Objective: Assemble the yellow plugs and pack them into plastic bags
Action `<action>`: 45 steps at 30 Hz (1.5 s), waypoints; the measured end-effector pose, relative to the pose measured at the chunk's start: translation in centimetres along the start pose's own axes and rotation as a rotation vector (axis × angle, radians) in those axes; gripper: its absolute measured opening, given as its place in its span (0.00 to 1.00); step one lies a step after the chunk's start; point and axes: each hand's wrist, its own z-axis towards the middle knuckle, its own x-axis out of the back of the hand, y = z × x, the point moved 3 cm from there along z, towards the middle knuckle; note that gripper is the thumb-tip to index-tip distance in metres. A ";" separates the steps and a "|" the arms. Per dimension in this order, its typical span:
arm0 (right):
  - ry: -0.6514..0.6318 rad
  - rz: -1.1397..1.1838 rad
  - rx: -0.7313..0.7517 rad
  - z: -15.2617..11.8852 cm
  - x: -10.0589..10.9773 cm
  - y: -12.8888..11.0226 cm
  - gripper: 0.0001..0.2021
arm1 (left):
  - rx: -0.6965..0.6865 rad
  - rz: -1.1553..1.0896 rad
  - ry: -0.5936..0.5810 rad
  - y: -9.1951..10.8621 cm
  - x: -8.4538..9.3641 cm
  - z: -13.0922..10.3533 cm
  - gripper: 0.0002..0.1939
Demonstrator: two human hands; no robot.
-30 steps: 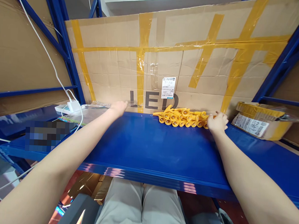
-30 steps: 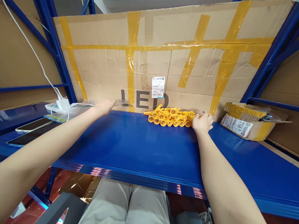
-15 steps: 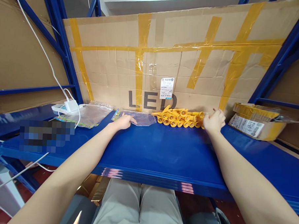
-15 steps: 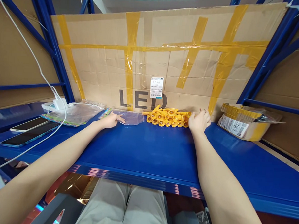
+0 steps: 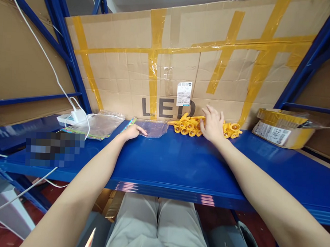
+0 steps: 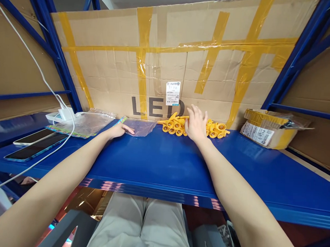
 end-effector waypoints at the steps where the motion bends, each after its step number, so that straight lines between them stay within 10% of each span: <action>1: -0.025 -0.007 0.041 0.1 -0.1 -0.8 0.25 | 0.002 -0.022 0.006 -0.2 0.0 0.1 0.20; 8: -0.240 -0.077 0.234 1.0 -2.2 -4.9 0.22 | 0.089 -0.008 0.100 -0.8 0.8 0.6 0.13; 15: -0.498 -0.155 0.081 1.9 -4.3 -6.2 0.19 | 0.106 0.247 0.195 0.7 1.3 -0.2 0.14; 34: -0.502 -0.246 0.061 3.5 -3.7 -8.2 0.15 | 0.036 0.617 0.194 6.6 -3.3 -1.4 0.30; 45: -0.349 0.243 -0.094 1.6 -1.6 -7.4 0.14 | -0.064 0.645 0.142 7.0 -3.6 -1.7 0.06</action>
